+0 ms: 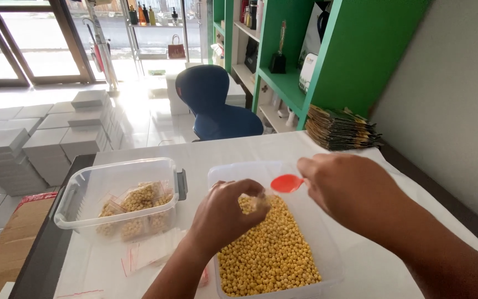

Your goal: Packaging small yellow beads into individual plastic bags using a spoon and placing them into a storage container.

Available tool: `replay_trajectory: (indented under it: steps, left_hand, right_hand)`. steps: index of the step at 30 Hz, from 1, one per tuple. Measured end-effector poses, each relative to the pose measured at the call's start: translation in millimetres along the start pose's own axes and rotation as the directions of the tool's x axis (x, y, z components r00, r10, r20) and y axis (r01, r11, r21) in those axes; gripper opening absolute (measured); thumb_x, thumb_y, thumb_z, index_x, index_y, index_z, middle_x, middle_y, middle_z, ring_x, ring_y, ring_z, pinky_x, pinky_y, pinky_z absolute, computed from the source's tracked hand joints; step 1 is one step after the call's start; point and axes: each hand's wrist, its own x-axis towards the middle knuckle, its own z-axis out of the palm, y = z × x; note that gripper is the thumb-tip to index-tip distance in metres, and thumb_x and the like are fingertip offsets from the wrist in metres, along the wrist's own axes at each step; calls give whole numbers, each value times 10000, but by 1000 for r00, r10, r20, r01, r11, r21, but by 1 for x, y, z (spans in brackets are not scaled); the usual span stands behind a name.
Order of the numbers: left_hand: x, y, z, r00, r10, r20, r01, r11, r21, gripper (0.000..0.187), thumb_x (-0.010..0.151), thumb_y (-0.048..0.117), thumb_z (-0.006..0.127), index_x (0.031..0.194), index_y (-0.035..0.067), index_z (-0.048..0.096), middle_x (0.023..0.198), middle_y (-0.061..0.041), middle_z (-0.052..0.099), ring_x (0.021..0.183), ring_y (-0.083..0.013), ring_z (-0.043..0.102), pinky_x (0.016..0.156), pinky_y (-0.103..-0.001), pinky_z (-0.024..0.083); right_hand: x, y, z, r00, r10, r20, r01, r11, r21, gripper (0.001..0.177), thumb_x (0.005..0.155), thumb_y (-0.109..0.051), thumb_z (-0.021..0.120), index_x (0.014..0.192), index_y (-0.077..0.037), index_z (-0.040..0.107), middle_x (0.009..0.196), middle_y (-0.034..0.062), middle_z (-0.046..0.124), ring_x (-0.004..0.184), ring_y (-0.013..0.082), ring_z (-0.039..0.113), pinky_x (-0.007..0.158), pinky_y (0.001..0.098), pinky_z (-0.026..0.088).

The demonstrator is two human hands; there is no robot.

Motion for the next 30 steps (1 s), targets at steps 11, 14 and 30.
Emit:
replay_trajectory:
  steps: [11,14,30]
  left_hand:
    - [7,-3,-5,960,-208,-185,107,890,-444,351,785,412,757,1019,155,803,1046,-5,860,994,-126,820,864,-363,635]
    - [6,-1,-7,963,-201,-177,101,884,-457,325,790,395,759,1006,153,788,1035,-5,862,990,-121,817,845,-346,640]
    - [-2,-8,0,993,24,-112,-71,899,-433,339,765,230,847,1050,74,751,926,-161,812,949,-335,759,928,-434,499]
  right_hand:
    - [15,-30,62,899,-189,394,148,980,133,182,1060,-220,513,972,-183,668,799,-45,677,662,82,603,611,223,514]
    - [20,-31,98,768,-469,436,386,882,270,143,1003,-177,528,933,-151,649,796,-4,641,656,165,565,583,330,449]
    - [11,23,23,905,-326,273,142,837,529,193,934,-253,652,961,-90,754,818,130,755,778,254,710,739,373,582]
